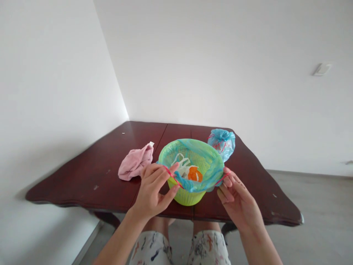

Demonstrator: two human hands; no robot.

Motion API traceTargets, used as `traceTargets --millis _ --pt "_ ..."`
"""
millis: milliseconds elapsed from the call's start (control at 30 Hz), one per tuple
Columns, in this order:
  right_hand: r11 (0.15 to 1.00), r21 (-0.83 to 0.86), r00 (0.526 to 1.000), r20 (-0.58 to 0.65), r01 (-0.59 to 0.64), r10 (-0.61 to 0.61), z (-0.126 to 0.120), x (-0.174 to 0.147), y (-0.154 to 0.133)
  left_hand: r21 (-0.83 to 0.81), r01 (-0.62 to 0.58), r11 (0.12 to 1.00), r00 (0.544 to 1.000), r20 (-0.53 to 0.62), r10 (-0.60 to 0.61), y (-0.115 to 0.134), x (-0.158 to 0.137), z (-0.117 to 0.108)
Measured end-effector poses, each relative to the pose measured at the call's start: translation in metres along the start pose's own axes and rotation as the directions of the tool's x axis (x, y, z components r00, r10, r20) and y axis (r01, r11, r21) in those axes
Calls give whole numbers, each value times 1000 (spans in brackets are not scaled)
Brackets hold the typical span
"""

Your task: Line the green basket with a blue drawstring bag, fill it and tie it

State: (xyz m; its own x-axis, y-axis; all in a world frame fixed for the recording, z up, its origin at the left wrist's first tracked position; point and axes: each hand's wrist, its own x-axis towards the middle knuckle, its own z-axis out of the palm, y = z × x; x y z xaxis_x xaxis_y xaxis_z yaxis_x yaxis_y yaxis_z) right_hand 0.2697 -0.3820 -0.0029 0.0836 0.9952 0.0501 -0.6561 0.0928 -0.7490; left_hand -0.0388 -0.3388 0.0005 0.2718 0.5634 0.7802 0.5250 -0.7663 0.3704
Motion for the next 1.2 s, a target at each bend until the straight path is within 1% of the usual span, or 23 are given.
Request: traceTargets --millis 67,100,167,200,233,267,333,367,433,467,500,567,633,767,800,900,933,967,1033,1100,1167,1200 --pt "1000 -29 1000 11 8 -8 1 -2 1 -85 63 994 995 78 -56 -1 4 0" --pt "997 -70 1000 20 10 -9 1 -4 3 -123 98 988 990 113 -84 0 7 -1" --pt "976 -214 998 37 50 -43 -1 -6 9 -170 142 975 980 166 -114 2 12 -1" --pt "945 -310 994 33 106 -101 -3 -6 12 -185 149 972 977 182 -115 4 14 -1" --pt "893 -414 983 34 177 -179 -4 -7 16 -194 148 970 975 194 -110 5 16 -1" --pt "818 -517 963 46 252 -267 -6 -8 19 -203 146 968 974 199 -105 7 18 -1" --pt "635 -672 901 115 381 -419 -9 -10 23 -225 151 963 974 198 -107 11 21 0" --pt "550 -716 870 165 430 -465 -10 -11 23 -235 156 959 974 196 -111 13 22 1" --pt "417 -756 818 263 505 -512 -10 -14 22 -249 166 954 973 200 -117 16 25 2" --pt "371 -762 794 293 530 -533 -9 -16 21 -256 169 952 973 199 -119 17 27 3" --pt "345 -766 780 308 543 -544 -8 -17 18 -263 174 949 973 197 -124 19 29 3" --pt "350 -777 787 283 523 -548 -6 -17 11 -276 193 942 971 190 -143 19 33 2" --pt "389 -805 826 207 449 -524 -7 -16 2 -280 206 938 969 190 -156 17 36 0" --pt "401 -871 887 79 284 -456 -19 -3 -15 -295 202 934 972 173 -156 6 38 0" --pt "427 -867 901 57 258 -431 -25 2 -18 -313 213 926 970 178 -163 3 39 1" --pt "543 -816 939 -1 199 -345 -41 28 -25 -374 269 888 953 233 -191 -4 44 4" --pt "560 -808 946 -10 184 -324 -46 38 -27 -389 285 876 948 251 -197 -5 48 5" --pt "559 -812 951 -14 170 -310 -49 50 -29 -399 293 869 945 261 -199 -7 52 6" --pt "516 -843 956 -4 155 -293 -53 72 -35 -389 284 877 943 278 -182 -10 61 6" --pt "446 -881 960 31 158 -279 -53 93 -43 -332 223 916 951 281 -130 -14 72 5" --pt "338 -922 957 94 187 -273 -51 112 -53 -224 127 966 953 299 -56 -18 84 2" --pt "261 -943 952 131 205 -276 -49 121 -59 -157 80 984 948 316 -27 -20 90 1"
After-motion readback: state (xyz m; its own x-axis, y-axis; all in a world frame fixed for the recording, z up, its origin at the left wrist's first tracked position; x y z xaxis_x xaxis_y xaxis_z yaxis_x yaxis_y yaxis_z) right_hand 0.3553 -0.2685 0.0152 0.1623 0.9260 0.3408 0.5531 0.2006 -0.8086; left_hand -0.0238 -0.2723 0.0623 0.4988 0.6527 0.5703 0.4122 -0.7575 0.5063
